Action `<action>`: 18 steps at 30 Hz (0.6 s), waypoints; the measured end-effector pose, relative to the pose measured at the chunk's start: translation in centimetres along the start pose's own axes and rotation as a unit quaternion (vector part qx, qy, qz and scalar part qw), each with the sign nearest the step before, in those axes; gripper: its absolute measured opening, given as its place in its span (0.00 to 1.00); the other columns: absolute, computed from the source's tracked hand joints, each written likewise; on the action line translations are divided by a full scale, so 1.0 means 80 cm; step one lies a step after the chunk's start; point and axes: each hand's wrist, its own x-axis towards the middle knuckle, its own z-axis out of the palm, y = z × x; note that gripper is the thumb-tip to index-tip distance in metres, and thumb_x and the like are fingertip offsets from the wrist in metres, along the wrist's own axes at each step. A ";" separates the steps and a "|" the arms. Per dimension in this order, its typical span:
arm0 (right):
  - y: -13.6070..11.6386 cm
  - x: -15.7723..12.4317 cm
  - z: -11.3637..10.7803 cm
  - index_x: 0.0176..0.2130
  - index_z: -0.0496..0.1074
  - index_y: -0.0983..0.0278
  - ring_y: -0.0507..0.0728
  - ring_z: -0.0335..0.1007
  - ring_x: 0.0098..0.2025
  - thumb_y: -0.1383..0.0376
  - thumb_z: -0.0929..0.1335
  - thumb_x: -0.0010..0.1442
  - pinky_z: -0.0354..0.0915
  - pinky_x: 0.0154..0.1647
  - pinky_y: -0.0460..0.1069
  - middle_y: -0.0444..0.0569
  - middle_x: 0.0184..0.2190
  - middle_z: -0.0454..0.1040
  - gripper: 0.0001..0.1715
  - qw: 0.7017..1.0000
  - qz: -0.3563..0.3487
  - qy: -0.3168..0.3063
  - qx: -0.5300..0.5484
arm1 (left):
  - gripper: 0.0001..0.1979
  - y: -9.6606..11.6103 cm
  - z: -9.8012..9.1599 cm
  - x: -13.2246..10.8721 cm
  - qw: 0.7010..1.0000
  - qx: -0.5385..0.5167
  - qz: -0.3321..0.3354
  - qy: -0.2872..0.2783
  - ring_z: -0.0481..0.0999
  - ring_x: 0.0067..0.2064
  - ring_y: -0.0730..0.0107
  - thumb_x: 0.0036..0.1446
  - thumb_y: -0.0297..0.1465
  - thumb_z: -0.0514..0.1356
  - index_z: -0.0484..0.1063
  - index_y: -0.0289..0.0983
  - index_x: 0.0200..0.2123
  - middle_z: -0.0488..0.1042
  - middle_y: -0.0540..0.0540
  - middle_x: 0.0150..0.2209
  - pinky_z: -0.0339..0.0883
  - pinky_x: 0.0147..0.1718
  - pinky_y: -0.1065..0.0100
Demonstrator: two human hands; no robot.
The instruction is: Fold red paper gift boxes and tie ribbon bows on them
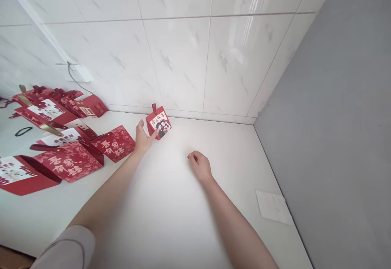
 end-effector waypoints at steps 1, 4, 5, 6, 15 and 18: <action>0.000 0.000 0.000 0.32 0.71 0.59 0.56 0.67 0.32 0.53 0.60 0.63 0.60 0.35 0.49 0.44 0.32 0.75 0.18 1.000 -0.001 -0.002 0.001 | 0.45 -0.005 0.016 0.005 0.998 -0.004 -0.059 -0.002 0.55 0.66 0.51 0.48 0.41 0.68 0.52 0.32 0.63 0.56 0.30 0.63 0.55 0.63 0.54; -0.001 0.002 0.001 0.32 0.71 0.59 0.57 0.67 0.33 0.52 0.60 0.64 0.61 0.36 0.50 0.45 0.32 0.74 0.18 1.000 -0.002 -0.003 0.009 | 0.37 -0.013 0.042 0.011 0.987 -0.003 -0.157 -0.033 0.66 0.60 0.48 0.43 0.43 0.69 0.63 0.34 0.55 0.69 0.32 0.55 0.62 0.57 0.52; -0.001 0.003 0.001 0.34 0.71 0.59 0.57 0.67 0.33 0.52 0.61 0.64 0.62 0.36 0.50 0.45 0.33 0.74 0.18 1.000 -0.001 0.002 0.015 | 0.35 -0.014 0.044 0.009 0.985 -0.005 -0.164 -0.045 0.69 0.57 0.48 0.43 0.44 0.69 0.65 0.35 0.52 0.72 0.34 0.52 0.63 0.55 0.51; 0.000 0.004 0.002 0.36 0.71 0.59 0.57 0.67 0.33 0.51 0.61 0.64 0.63 0.37 0.51 0.46 0.34 0.74 0.17 1.000 0.002 0.011 0.022 | 0.35 -0.013 0.043 0.006 0.985 -0.013 -0.164 -0.059 0.71 0.54 0.48 0.42 0.44 0.69 0.66 0.36 0.51 0.74 0.35 0.50 0.65 0.53 0.51; -0.001 0.009 -0.003 0.65 0.54 0.55 0.62 0.57 0.64 0.49 0.68 0.60 0.59 0.61 0.58 0.51 0.65 0.58 0.40 0.984 -0.038 0.028 0.171 | 0.30 0.043 0.053 -0.102 0.957 -0.146 -0.140 -0.210 0.79 0.47 0.57 0.59 0.55 0.49 0.70 0.42 0.54 0.79 0.44 0.48 0.70 0.47 0.61; -0.002 0.010 -0.003 0.63 0.60 0.55 0.63 0.63 0.60 0.49 0.66 0.62 0.61 0.60 0.59 0.49 0.60 0.66 0.33 0.981 -0.061 0.012 0.184 | 0.30 0.074 0.067 -0.134 0.957 -0.173 -0.148 -0.181 0.77 0.49 0.58 0.62 0.54 0.44 0.65 0.46 0.58 0.76 0.46 0.52 0.69 0.48 0.61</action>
